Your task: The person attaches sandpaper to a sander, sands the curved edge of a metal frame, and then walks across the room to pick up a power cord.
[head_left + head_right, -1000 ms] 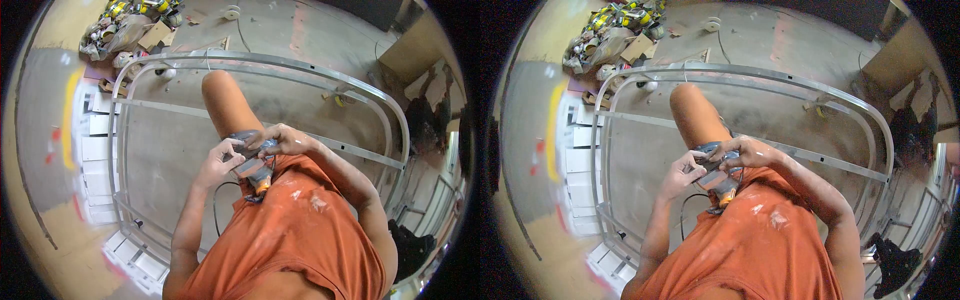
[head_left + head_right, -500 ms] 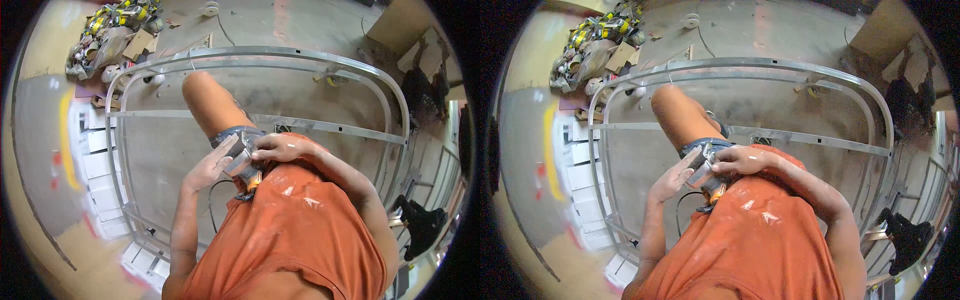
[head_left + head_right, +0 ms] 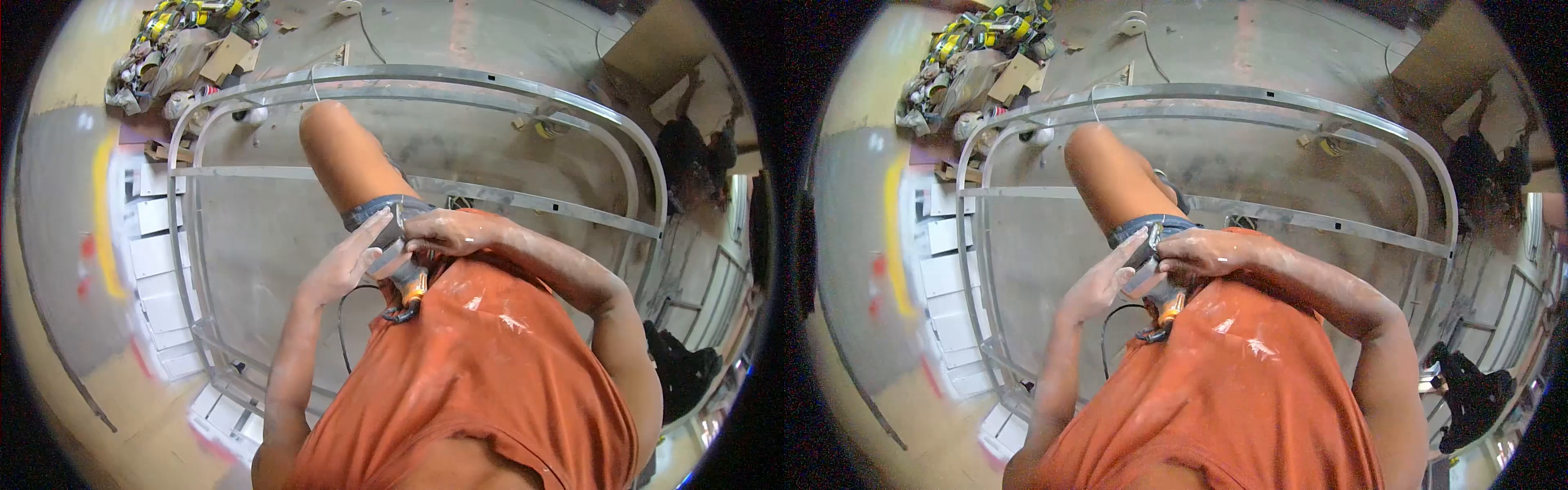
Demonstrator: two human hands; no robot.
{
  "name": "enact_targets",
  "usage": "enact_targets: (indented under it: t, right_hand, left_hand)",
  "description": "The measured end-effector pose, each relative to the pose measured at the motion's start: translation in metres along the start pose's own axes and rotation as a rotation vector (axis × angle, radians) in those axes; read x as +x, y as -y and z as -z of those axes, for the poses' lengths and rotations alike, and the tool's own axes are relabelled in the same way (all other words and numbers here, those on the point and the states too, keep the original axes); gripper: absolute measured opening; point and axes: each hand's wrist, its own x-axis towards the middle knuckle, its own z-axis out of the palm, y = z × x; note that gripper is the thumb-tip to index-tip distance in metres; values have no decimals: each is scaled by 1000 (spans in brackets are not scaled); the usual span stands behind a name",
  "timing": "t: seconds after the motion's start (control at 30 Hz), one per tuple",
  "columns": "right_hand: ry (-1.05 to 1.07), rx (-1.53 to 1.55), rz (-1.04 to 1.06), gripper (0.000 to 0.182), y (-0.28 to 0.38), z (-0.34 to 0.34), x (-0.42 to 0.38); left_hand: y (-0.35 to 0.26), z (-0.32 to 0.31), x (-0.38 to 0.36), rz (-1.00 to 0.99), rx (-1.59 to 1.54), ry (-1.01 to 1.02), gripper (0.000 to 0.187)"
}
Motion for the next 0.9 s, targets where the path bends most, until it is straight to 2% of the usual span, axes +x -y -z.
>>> enact_targets:
  t: [0.13, 0.2, 0.3, 0.43, 0.5, 0.6, 0.67, 0.7, 0.73, 0.8, 0.83, 0.9]
  right_hand:
    - [-9, -29, 23, 28, 2, 2, 3]
    - [-33, -23, 112, 27, 0, 3, 4]
    - [73, -82, 18, 26, -3, 8, 4]
    - [-20, 12, 81, 30, -17, -5, 0]
    - [13, -61, 145, 35, -9, 5, -3]
    - [-73, -370, -51, 52, 11, 22, -12]
    - [-247, -540, 179, 63, 8, 27, -13]
    - [-298, -651, 286, 67, 11, 30, -8]
    - [-310, -666, 284, 67, 12, 35, -4]
    - [-45, -683, 502, 75, 11, 42, 4]
    - [-51, -695, 500, 75, 9, 42, 5]
    - [123, -572, 342, 76, 6, 41, 6]
  left_hand:
    - [-1, 0, 1, -9, 47, -19, 55]
    - [1, -1, 1, -18, 55, -29, 55]
    - [2, -3, -2, -18, 64, -43, 54]
    - [-11, -4, -1, 40, 39, -50, 53]
    - [-23, -8, 1, 49, 43, -36, 53]
    - [-22, -11, 5, 6, 118, -2, 53]
    - [-20, -11, 9, -34, 194, 0, 53]
    - [-22, -12, 8, 30, 220, 7, 51]
    - [-24, -12, 8, 96, 247, 14, 49]
    - [-24, -10, 12, 135, 262, 53, 46]
    - [-23, -10, 12, 191, 268, 86, 43]
    - [-26, -11, 12, 156, 268, 69, 41]
